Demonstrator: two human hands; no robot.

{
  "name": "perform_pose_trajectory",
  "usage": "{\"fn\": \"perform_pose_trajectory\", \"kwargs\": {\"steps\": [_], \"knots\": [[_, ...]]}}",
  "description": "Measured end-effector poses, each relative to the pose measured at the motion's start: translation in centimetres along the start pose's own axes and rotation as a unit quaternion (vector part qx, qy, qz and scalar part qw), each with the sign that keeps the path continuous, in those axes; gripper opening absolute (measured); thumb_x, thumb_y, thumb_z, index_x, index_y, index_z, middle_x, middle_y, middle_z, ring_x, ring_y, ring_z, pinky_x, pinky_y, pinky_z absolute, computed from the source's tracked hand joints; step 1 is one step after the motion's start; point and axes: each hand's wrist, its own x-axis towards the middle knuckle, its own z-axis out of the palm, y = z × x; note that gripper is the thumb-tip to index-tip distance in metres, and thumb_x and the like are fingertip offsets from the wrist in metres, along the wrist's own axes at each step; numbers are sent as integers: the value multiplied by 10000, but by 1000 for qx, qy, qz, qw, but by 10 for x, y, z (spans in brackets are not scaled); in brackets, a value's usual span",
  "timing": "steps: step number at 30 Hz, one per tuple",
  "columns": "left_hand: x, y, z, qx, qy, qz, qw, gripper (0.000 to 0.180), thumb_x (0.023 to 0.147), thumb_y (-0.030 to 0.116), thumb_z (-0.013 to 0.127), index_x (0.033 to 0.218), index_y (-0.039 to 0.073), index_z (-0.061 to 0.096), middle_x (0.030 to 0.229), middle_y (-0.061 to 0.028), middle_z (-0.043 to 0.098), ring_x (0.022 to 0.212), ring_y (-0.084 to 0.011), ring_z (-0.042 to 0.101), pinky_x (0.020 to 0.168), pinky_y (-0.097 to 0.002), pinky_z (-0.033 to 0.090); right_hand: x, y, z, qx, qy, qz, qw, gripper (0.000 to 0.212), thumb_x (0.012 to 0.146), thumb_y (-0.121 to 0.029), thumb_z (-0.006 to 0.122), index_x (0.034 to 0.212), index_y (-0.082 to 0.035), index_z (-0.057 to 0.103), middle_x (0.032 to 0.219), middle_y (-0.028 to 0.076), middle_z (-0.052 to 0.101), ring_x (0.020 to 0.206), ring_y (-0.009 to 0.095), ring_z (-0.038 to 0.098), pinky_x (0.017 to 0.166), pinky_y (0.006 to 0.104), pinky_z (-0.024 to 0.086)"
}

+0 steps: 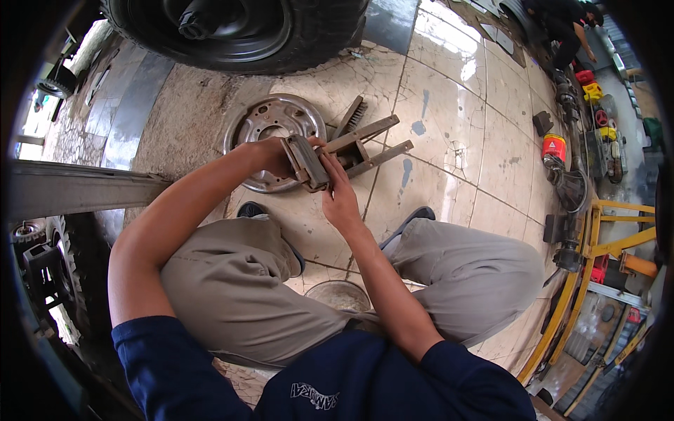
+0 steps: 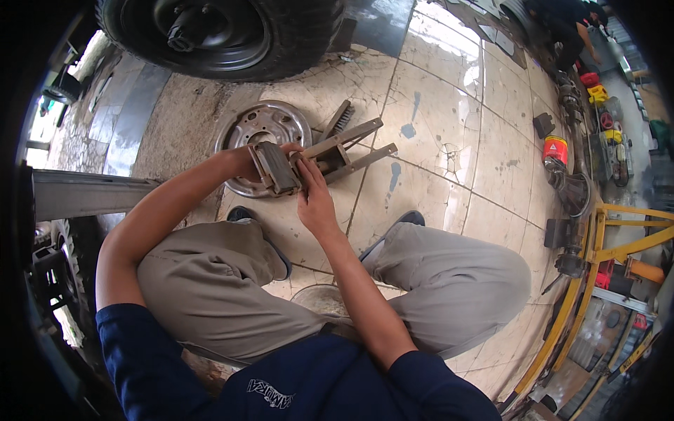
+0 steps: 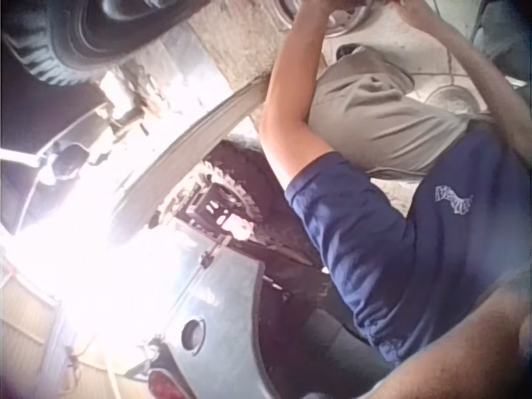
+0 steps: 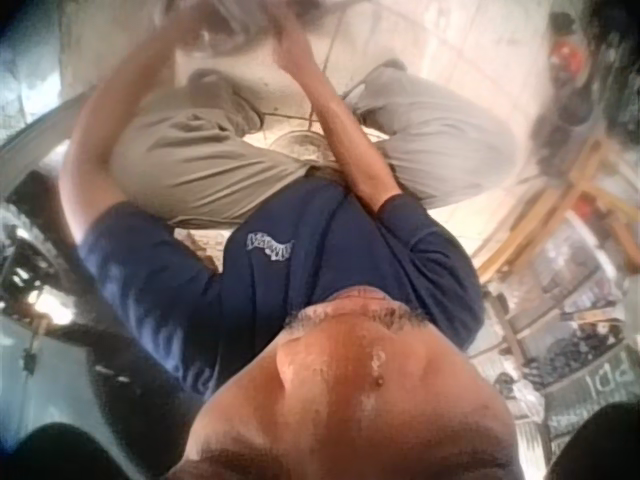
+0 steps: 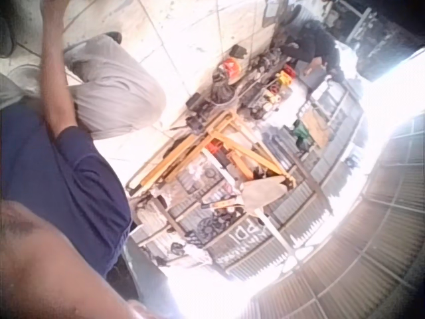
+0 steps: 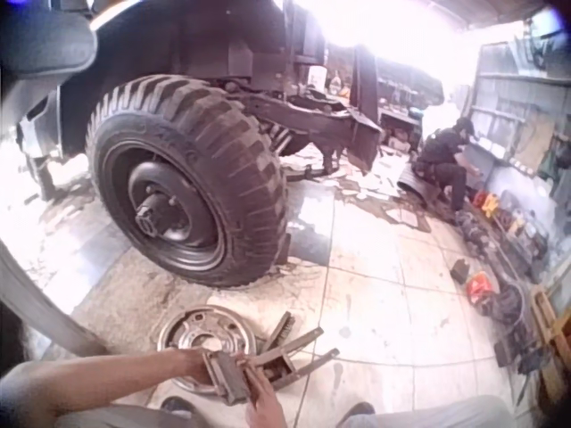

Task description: The person sits on the floor and assembles a metal bracket-like component using a metal hub as a base. They insert and adjust several metal rods and plates into the assembly, using a hammer to tap parts into place.

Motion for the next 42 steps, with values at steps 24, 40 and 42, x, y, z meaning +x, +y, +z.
{"fn": "perform_pose_trajectory", "kwargs": {"steps": [24, 40, 42], "knots": [[3, 11, -12, 51, -78, -139, 986, 337, 905, 166, 570, 1234, 163, 642, 1274, -73, 626, 1169, -214, 599, 1034, -313, 453, 1, -5, 0, 62, -30, -2, 998, 731, 839, -192, 690, 1496, -113, 378, 1539, 156, 340, 1457, 344, 248, 1185, 432, 231], [6, 32, -35, -33, -111, -210, 971, 374, 900, 256, 650, 1250, 128, 623, 1208, -110, 647, 1058, -275, 624, 956, -346, 481, 75, -21, -70, -112, -293, -18, 949, 358, 836, -23, 660, 1190, -76, 655, 1151, 121, 668, 1040, 265, 651, 918, 359, 513], [4, 23, -26, -33, -104, -197, 974, 363, 908, 274, 631, 1245, 138, 635, 1173, -121, 670, 1052, -274, 644, 931, -350, 503, 84, -18, -54, -173, -309, -19, 935, 365, 751, -88, 719, 1113, -83, 676, 1101, 144, 676, 1032, 318, 642, 887, 395, 517]]}}
